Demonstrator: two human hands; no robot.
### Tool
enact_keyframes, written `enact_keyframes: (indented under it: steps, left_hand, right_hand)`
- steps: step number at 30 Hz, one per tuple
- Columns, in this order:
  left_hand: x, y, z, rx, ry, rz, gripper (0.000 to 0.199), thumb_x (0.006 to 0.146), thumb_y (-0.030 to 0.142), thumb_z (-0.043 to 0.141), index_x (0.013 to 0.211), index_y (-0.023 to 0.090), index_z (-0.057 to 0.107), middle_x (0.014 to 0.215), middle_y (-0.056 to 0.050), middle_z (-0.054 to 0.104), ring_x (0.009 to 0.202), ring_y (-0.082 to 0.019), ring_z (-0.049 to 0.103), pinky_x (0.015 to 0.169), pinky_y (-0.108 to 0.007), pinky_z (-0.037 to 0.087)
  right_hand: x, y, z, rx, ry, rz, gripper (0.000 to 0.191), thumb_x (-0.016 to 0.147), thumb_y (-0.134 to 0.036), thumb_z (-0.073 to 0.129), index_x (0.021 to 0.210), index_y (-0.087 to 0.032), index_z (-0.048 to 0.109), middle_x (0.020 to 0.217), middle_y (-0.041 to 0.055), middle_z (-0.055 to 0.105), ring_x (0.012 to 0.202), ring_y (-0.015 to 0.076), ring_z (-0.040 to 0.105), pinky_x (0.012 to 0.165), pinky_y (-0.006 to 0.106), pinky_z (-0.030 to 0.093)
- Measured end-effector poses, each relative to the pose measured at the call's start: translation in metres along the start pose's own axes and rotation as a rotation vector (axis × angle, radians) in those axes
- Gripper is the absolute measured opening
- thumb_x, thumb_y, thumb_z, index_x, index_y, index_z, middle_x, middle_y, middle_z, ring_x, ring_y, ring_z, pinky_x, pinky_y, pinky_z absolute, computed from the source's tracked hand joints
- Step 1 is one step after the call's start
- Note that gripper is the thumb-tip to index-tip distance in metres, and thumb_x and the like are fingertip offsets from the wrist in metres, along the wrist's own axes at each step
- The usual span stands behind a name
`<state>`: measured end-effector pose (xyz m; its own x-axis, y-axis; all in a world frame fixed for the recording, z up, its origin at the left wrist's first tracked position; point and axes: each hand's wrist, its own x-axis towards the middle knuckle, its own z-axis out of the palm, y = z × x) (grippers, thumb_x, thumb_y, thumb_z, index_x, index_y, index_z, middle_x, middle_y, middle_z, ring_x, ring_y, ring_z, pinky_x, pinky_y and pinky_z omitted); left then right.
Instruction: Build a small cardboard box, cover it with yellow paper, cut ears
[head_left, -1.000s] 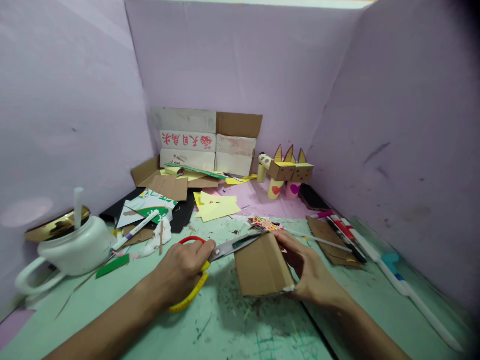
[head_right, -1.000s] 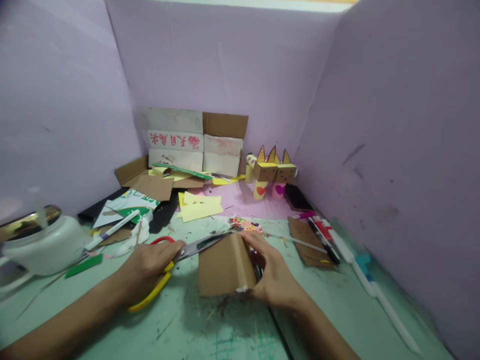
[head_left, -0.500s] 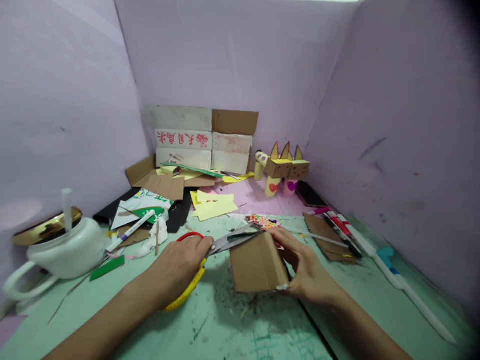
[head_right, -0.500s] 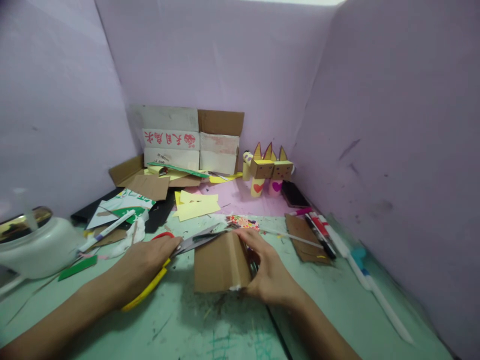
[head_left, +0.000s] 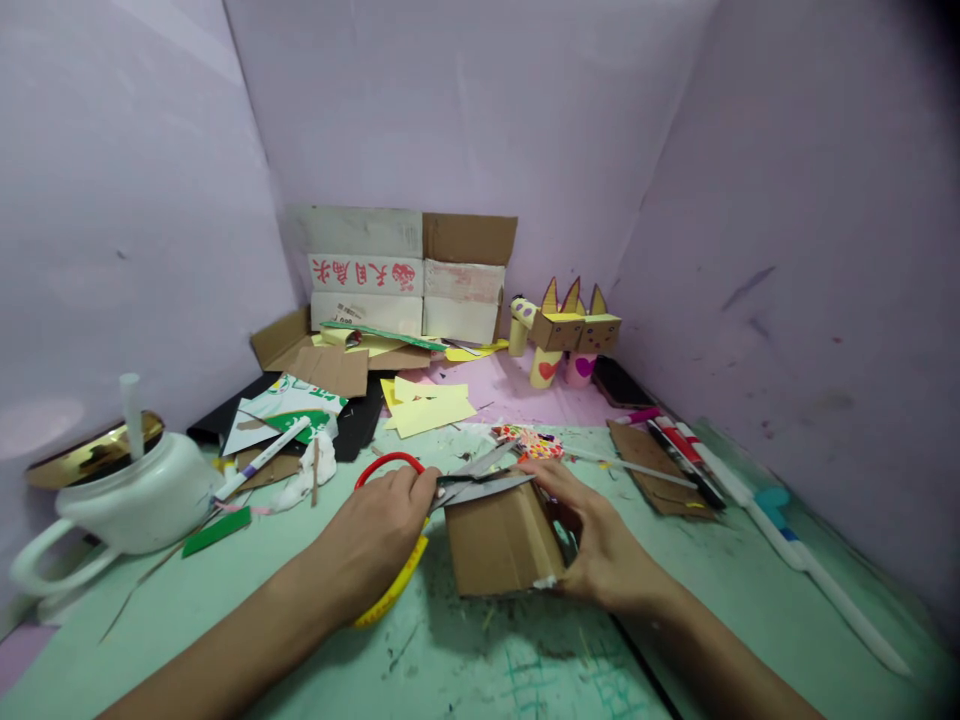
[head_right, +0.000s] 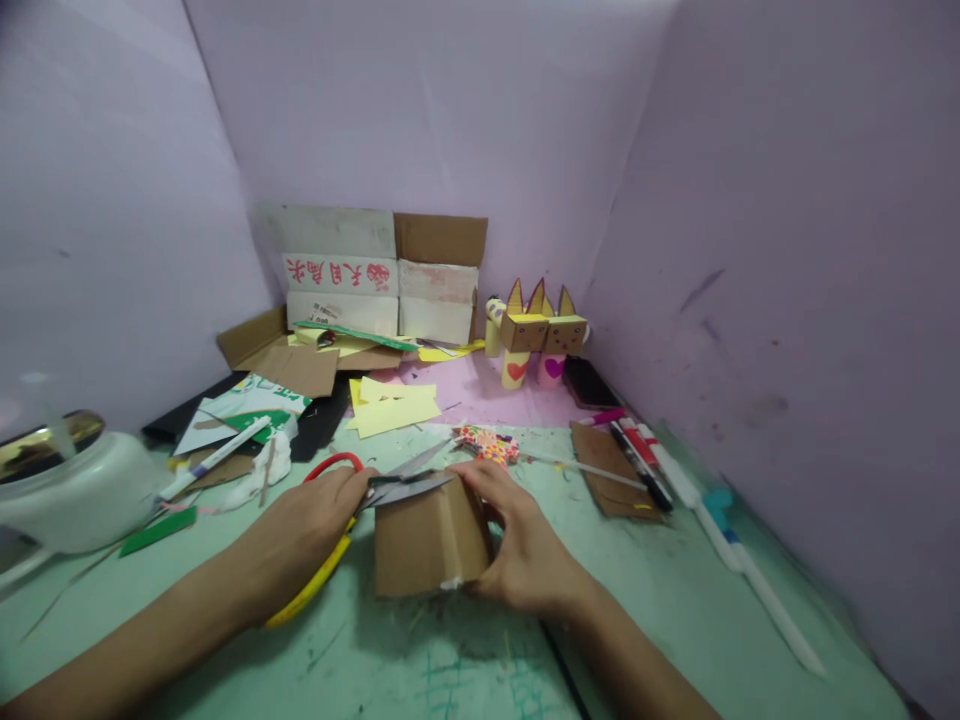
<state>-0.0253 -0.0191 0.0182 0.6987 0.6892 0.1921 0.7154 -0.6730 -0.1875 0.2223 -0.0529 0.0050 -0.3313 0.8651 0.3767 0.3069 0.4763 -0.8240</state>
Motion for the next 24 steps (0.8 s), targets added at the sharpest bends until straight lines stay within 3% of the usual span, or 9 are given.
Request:
enact_keyframes:
  steps: [11,24]
  left_hand:
    - [-0.005,0.000,0.015,0.103,0.063,0.004,0.035,0.077,-0.001,0.035,0.106,0.015,0.045,0.079,-0.006,0.061,0.064,-0.020,0.060,0.053,-0.028,0.049]
    - [-0.009,-0.006,0.015,-0.195,0.163,0.070,0.031,0.075,0.004,0.038,0.099,0.016,0.052,0.070,-0.004,0.062,0.060,-0.017,0.058,0.054,-0.024,0.045]
  right_hand:
    - [-0.003,0.011,0.002,0.063,0.008,0.022,0.072,0.052,-0.027,0.082,0.118,-0.021,0.055,0.116,0.0114,0.052,0.106,0.0289,0.054,0.077,0.033,0.053]
    - [-0.001,0.010,-0.001,0.006,-0.018,0.077,0.076,0.051,-0.021,0.082,0.120,-0.024,0.052,0.121,0.0102,0.049,0.110,0.0298,0.052,0.083,0.037,0.051]
